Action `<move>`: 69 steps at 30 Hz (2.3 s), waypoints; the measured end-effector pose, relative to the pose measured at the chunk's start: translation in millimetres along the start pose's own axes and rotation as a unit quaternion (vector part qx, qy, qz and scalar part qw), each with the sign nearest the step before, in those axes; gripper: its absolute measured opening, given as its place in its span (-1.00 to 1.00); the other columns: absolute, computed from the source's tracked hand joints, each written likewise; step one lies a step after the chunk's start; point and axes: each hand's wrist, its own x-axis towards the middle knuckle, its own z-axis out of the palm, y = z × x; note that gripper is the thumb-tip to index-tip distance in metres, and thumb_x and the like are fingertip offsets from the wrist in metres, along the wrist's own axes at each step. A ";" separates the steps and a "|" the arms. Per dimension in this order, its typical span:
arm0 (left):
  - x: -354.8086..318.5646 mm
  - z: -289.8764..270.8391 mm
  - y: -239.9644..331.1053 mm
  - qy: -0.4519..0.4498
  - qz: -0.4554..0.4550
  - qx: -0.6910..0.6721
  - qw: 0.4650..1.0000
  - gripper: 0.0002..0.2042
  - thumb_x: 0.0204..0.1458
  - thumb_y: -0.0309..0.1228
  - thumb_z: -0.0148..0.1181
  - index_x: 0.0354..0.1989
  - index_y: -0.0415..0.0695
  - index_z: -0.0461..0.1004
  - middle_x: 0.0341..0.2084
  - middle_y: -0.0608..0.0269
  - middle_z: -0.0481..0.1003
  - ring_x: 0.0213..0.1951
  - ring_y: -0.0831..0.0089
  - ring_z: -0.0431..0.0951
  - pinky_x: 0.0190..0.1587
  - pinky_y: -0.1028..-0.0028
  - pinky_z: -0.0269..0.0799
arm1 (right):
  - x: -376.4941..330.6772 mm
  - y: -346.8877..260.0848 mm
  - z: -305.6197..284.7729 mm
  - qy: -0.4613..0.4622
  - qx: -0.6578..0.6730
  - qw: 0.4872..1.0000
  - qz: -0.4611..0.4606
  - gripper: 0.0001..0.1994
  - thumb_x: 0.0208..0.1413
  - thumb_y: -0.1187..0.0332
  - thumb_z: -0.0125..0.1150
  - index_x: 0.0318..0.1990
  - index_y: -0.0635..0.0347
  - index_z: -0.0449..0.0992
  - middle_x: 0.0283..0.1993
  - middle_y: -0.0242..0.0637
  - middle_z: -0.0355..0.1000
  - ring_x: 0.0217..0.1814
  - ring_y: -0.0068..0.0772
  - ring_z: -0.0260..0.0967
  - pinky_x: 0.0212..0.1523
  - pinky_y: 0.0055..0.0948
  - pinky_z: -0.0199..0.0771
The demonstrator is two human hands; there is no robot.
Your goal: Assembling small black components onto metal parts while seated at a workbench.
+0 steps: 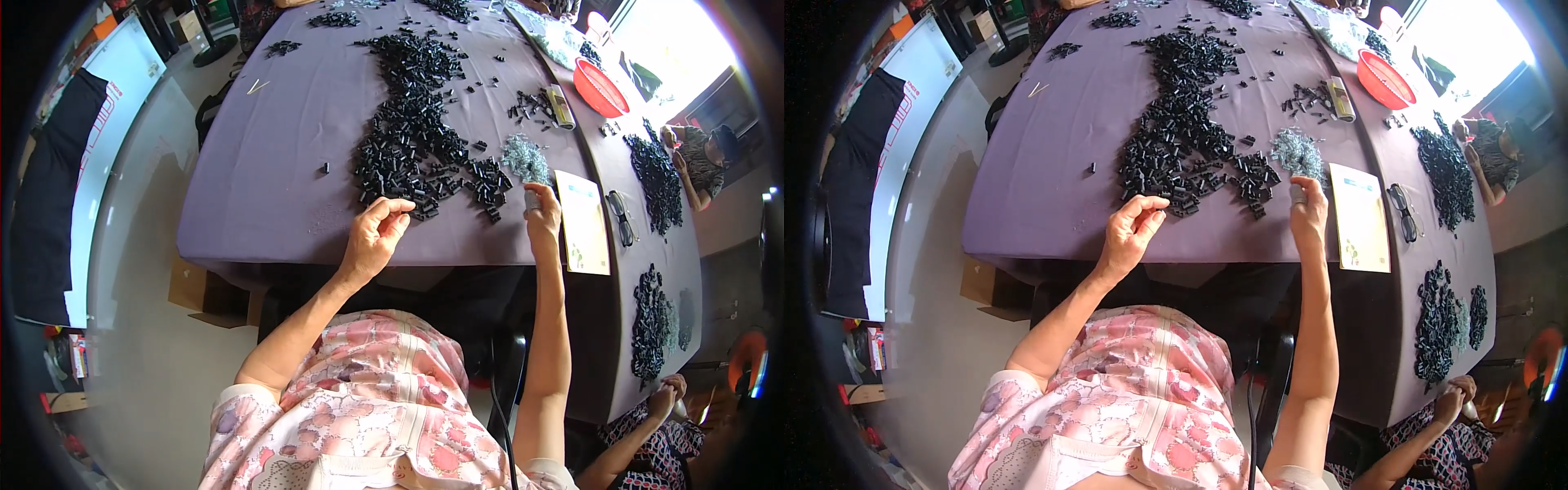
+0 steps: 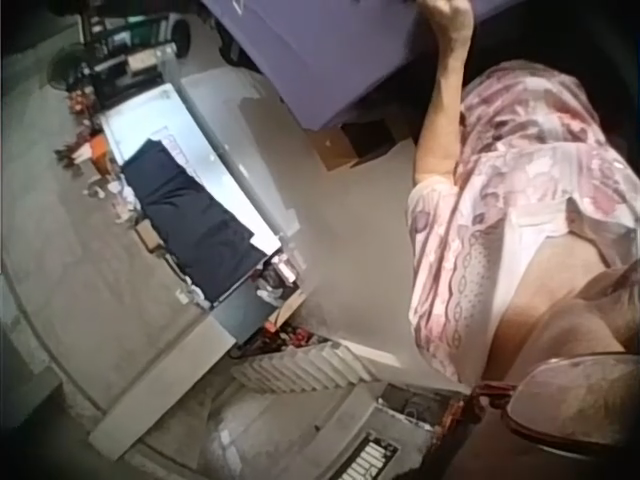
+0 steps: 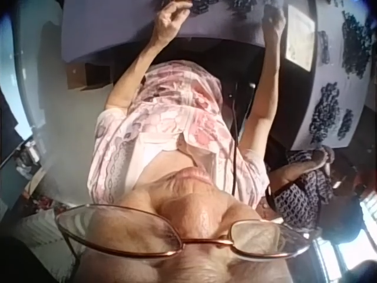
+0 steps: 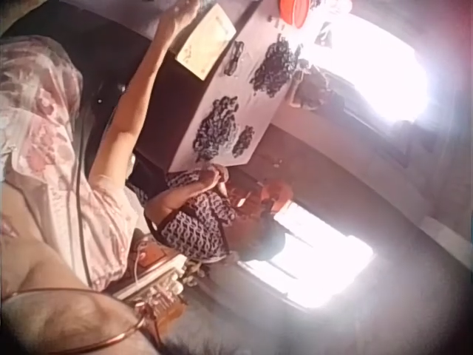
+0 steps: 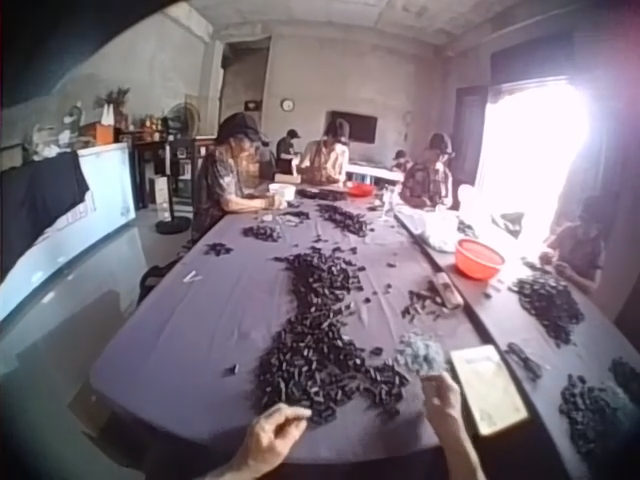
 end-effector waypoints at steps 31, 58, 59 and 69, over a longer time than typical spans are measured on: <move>-7.0 13.9 13.1 -0.081 -0.108 -0.162 0.978 -0.96 0.10 -0.48 0.09 -0.33 -0.17 0.41 -0.49 0.49 0.38 -0.44 0.77 0.30 -0.39 0.74 0.23 | -79.1 -82.3 67.2 -0.259 0.265 0.918 0.140 -0.89 0.05 0.50 0.06 -0.27 0.31 0.45 -0.47 -0.40 0.39 -0.51 -0.66 0.27 -0.47 -0.64 0.31; -6.8 9.7 17.3 -0.128 -0.146 -0.131 0.972 -0.92 0.07 -0.49 0.05 -0.42 -0.22 0.39 -0.56 0.46 0.38 -0.46 0.73 0.30 -0.40 0.64 0.28 | -80.4 -67.3 73.5 -0.258 0.328 0.894 0.164 -0.87 0.09 0.38 0.11 -0.36 0.24 0.35 -0.51 -0.42 0.32 -0.55 -0.63 0.26 -0.51 -0.65 0.27; -7.2 10.0 17.9 -0.129 -0.144 -0.133 0.972 -0.92 0.07 -0.49 0.05 -0.42 -0.22 0.39 -0.56 0.46 0.38 -0.46 0.73 0.30 -0.40 0.64 0.28 | -80.1 -66.8 73.2 -0.242 0.340 0.886 0.200 -0.88 0.09 0.39 0.09 -0.35 0.25 0.35 -0.51 -0.42 0.31 -0.56 -0.63 0.25 -0.52 -0.64 0.27; -6.8 9.7 9.0 -0.114 -0.120 -0.169 0.972 -0.91 0.09 -0.40 0.07 -0.41 -0.10 0.41 -0.53 0.49 0.39 -0.53 0.77 0.24 -0.50 0.72 0.17 | -2.7 -1.4 5.8 0.045 -0.066 0.997 0.015 -0.90 0.02 0.53 0.12 -0.29 0.29 0.38 -0.47 -0.28 0.39 -0.61 -0.57 0.30 -0.60 -0.57 0.31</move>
